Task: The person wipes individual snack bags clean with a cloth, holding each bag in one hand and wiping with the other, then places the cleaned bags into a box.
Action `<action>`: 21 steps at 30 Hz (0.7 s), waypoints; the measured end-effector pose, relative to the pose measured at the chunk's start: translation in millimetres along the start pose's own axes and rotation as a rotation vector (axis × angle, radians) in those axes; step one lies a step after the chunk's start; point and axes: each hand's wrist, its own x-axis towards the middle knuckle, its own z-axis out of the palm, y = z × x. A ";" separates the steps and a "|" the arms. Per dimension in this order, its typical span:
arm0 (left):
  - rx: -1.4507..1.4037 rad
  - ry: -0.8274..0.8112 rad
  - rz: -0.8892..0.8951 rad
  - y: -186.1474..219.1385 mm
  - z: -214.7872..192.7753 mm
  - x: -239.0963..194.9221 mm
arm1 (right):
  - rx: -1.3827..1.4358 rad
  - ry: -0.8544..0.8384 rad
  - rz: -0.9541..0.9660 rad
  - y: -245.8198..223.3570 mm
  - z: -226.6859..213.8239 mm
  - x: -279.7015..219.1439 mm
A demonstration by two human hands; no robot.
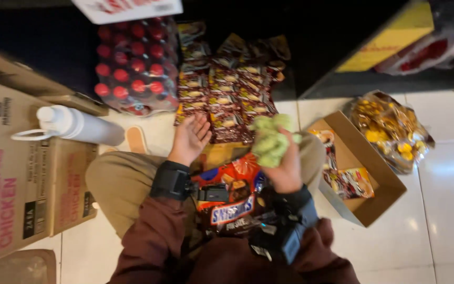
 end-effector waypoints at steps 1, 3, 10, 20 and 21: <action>0.022 0.040 0.018 6.1 -7.5 6.5 | 0.116 0.013 0.136 13.2 2.9 23.2; 0.027 0.051 0.021 0.5 -33.7 32.8 | 0.075 0.037 0.195 32.7 2.4 54.5; 0.179 0.227 0.014 -22.6 -47.9 83.2 | -0.420 0.235 0.083 41.5 -59.3 138.1; 0.399 0.232 -0.057 -19.1 -43.2 111.2 | -0.624 0.296 0.019 23.7 -61.8 173.1; 0.392 0.222 -0.078 -16.1 -41.1 109.6 | -0.639 0.292 0.042 20.6 -59.8 171.7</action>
